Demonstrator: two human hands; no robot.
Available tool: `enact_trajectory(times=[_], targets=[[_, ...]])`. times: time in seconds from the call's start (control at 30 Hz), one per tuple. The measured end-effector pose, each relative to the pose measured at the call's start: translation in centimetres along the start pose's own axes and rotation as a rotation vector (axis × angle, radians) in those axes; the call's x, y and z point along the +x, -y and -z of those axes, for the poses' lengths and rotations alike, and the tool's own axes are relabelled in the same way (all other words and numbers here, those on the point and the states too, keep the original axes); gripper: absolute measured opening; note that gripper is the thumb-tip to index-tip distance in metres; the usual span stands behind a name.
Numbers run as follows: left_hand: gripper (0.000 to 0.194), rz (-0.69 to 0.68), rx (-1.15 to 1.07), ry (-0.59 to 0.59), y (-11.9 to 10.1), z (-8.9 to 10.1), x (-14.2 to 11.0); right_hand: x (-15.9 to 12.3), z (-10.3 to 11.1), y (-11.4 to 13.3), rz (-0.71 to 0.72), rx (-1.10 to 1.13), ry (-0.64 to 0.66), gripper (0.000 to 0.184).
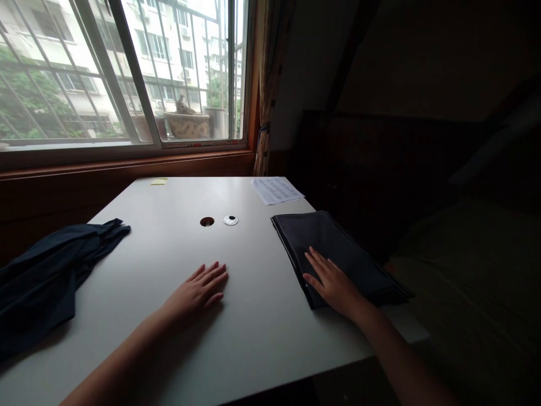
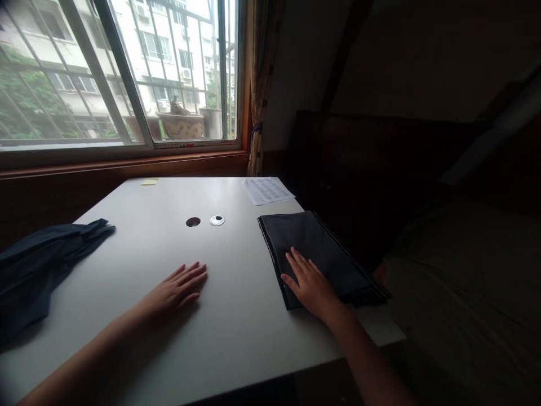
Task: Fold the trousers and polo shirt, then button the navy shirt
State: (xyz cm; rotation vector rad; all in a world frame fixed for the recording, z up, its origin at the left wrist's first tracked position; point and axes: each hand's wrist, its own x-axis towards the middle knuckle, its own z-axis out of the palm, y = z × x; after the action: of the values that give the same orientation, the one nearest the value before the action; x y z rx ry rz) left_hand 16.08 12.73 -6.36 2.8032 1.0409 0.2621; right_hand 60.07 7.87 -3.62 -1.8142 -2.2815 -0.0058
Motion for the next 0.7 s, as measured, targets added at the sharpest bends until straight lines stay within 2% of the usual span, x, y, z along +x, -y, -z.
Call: enact_trajectory(times=[0.3,0.47,0.57,0.63,0.7], targets=[[0.055,-0.013,-0.029,-0.033,-0.2,0.2,0.1,-5.9,-0.8,-1.8,-0.082,0.15,-0.065,0.062],[0.054,-0.019,-0.041,-0.05,-0.4,0.3,-0.2,-8.4,0.8,-3.4,-0.158,0.162,-0.029,0.06],[0.053,-0.018,-0.048,-0.047,-0.5,0.4,-0.2,-7.6,2.9,-5.0,-0.195,0.112,-0.131,0.055],[0.053,-0.01,-0.048,-0.036,-0.6,0.5,-0.2,-5.9,3.9,-6.0,-0.178,0.045,-0.257,0.054],[0.053,-0.007,-0.049,-0.028,-0.6,0.6,-0.2,-3.6,4.2,-6.7,-0.13,-0.041,-0.31,0.055]])
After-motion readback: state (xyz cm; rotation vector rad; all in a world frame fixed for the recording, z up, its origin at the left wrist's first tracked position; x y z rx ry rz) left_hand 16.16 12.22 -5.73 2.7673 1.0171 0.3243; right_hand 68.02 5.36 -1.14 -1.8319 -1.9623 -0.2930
